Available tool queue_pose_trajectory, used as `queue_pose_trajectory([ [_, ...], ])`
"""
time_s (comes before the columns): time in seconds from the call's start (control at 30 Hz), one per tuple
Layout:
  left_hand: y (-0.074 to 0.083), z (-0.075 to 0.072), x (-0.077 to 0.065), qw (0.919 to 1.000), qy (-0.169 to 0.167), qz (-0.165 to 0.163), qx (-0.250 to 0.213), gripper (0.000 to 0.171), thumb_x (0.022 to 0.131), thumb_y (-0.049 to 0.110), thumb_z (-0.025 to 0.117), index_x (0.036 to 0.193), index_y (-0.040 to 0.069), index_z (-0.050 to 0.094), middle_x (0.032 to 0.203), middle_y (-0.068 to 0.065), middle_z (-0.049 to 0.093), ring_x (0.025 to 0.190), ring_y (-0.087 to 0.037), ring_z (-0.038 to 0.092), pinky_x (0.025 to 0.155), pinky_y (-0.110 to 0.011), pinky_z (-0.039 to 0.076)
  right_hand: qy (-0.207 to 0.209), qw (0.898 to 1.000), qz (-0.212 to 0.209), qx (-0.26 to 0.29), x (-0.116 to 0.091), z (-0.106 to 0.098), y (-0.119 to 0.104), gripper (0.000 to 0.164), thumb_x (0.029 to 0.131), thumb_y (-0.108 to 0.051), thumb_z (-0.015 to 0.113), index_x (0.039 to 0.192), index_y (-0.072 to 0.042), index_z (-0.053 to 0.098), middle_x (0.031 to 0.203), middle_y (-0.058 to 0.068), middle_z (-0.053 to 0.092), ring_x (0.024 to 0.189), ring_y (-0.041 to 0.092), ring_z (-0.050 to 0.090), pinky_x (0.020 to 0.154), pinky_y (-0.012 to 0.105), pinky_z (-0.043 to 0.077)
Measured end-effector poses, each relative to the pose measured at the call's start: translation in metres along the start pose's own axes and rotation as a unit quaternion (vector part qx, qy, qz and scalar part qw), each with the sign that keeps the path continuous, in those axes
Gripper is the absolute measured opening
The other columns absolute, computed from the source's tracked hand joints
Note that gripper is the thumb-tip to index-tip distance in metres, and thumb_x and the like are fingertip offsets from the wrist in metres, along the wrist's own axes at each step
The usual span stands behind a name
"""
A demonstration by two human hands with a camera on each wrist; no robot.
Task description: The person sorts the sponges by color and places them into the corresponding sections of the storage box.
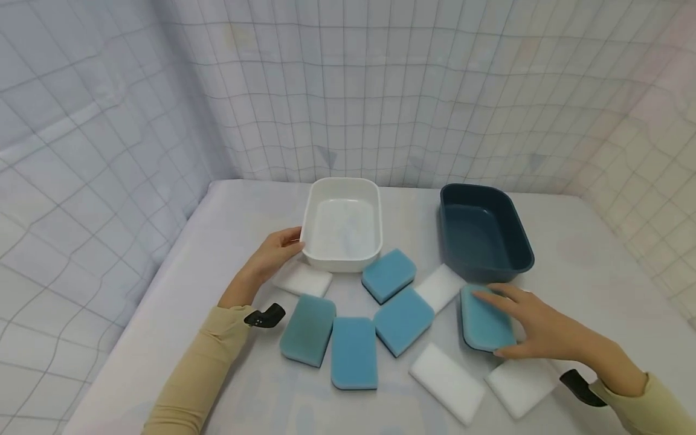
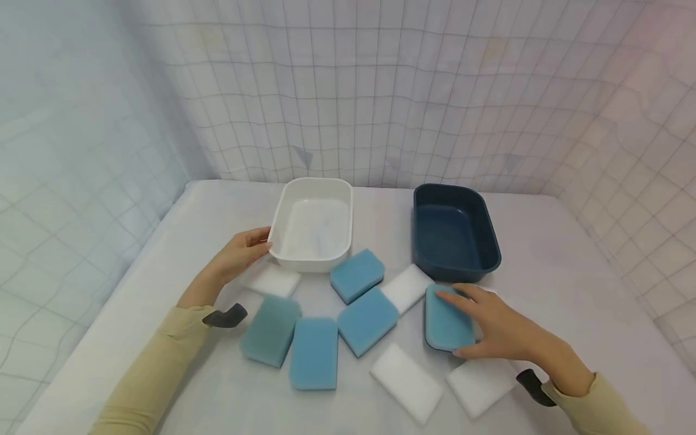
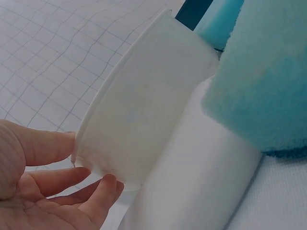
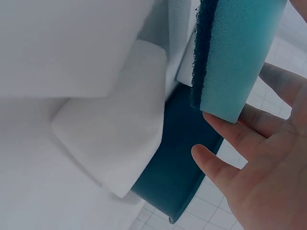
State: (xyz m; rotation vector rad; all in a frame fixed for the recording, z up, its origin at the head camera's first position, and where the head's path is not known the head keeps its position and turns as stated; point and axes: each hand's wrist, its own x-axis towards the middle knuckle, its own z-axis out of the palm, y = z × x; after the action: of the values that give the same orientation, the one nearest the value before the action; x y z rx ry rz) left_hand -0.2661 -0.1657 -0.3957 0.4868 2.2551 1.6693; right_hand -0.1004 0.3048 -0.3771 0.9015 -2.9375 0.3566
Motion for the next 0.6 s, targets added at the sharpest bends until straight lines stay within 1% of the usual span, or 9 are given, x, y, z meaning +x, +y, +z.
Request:
queue_pose_trajectory([
  [0.1,0.001,-0.001,0.001,1.0,0.004,-0.008,-0.003,0.058,0.098,0.017,0.049,0.146,-0.004,0.025,0.149,-0.026,0.031,0.137,-0.039,0.033,0.114,-0.048,0.03,-0.009,1.0,0.006,0.007,0.005,-0.004,0.0,0.092,0.066,-0.048,0.081,0.144,-0.025,0.037,0.135,0.011,0.043,0.112,0.03,0.052,0.081,0.048,0.05],
  [0.13,0.001,-0.001,0.002,0.9998,0.001,-0.013,-0.014,0.057,0.098,0.013,0.047,0.146,-0.004,0.024,0.15,-0.026,0.029,0.138,-0.04,0.031,0.115,-0.052,0.027,-0.012,1.0,0.006,0.011,0.006,-0.005,-0.001,0.092,0.066,-0.047,0.081,0.144,-0.025,0.037,0.136,0.012,0.043,0.112,0.031,0.052,0.081,0.048,0.05],
  [0.2,0.0,-0.001,0.003,0.9996,0.003,-0.02,-0.019,0.055,0.098,0.008,0.045,0.146,-0.004,0.023,0.15,-0.026,0.029,0.138,-0.04,0.031,0.115,-0.051,0.026,-0.015,1.0,0.007,0.015,0.008,-0.006,-0.001,0.092,0.067,-0.047,0.081,0.144,-0.025,0.036,0.136,0.013,0.043,0.113,0.032,0.052,0.082,0.048,0.05],
  [0.37,0.0,-0.001,0.003,0.9995,0.0,-0.022,-0.024,0.055,0.098,0.008,0.044,0.147,-0.005,0.022,0.15,-0.026,0.028,0.139,-0.04,0.03,0.115,-0.051,0.026,-0.01,1.0,-0.004,0.007,0.013,-0.007,-0.002,0.093,0.067,-0.048,0.08,0.145,-0.025,0.035,0.136,0.01,0.043,0.114,0.028,0.052,0.081,0.046,0.051],
  [0.6,0.003,0.001,0.002,0.9994,0.005,-0.029,-0.021,0.055,0.098,0.008,0.045,0.146,-0.005,0.022,0.151,-0.025,0.028,0.139,-0.039,0.03,0.115,-0.05,0.026,0.0,1.0,-0.026,0.003,0.022,-0.011,-0.002,0.093,0.067,-0.042,0.082,0.145,-0.022,0.035,0.137,0.012,0.042,0.119,0.03,0.047,0.084,0.049,0.051],
])
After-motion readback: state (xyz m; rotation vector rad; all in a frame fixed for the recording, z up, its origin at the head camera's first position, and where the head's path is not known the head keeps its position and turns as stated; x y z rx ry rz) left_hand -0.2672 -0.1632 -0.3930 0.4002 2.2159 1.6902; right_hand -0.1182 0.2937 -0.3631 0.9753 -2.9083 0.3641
